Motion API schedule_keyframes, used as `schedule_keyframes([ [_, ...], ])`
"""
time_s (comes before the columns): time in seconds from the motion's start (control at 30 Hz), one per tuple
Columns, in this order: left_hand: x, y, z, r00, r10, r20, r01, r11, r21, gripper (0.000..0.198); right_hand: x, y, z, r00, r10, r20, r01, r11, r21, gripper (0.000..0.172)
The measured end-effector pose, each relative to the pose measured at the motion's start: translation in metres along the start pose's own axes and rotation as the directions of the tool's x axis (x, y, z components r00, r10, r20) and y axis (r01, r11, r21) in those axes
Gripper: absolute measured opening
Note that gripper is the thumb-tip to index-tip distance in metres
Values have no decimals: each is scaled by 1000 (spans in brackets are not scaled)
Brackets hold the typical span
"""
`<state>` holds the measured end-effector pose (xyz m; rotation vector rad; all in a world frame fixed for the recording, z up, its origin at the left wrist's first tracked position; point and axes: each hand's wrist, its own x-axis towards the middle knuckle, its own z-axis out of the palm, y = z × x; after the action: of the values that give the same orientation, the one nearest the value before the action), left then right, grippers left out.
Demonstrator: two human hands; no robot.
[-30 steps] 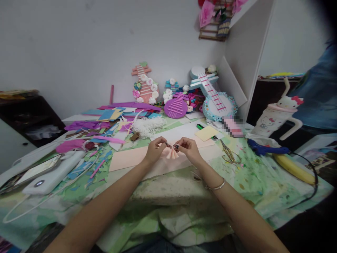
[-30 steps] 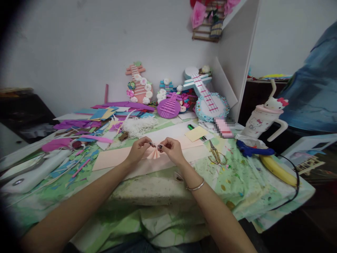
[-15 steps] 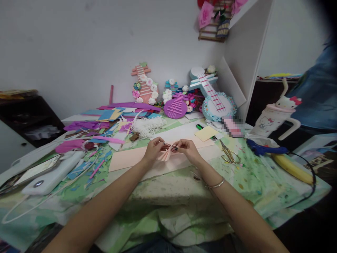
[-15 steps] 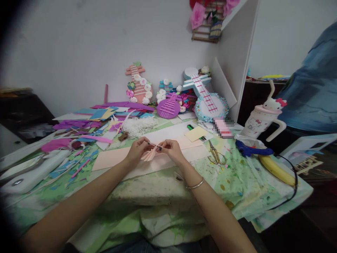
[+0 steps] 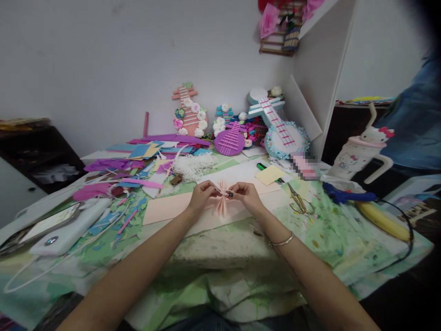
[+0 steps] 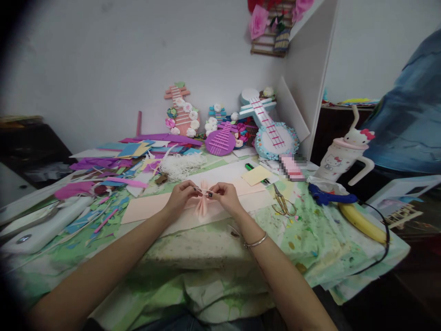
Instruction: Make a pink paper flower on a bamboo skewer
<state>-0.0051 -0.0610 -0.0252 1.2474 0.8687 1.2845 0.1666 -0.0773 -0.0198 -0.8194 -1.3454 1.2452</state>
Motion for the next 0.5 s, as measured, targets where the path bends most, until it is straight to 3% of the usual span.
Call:
schedule_keyframes([
  [0.2, 0, 0, 2, 997, -24, 68, 29, 997, -73, 5, 0, 3, -1, 999, 4, 44, -5, 1000, 18, 29],
  [0.5, -3, 1, 2, 990, -116, 82, 127, 979, -157, 6, 1, 2, -3, 998, -13, 69, 9, 998, 66, 32],
])
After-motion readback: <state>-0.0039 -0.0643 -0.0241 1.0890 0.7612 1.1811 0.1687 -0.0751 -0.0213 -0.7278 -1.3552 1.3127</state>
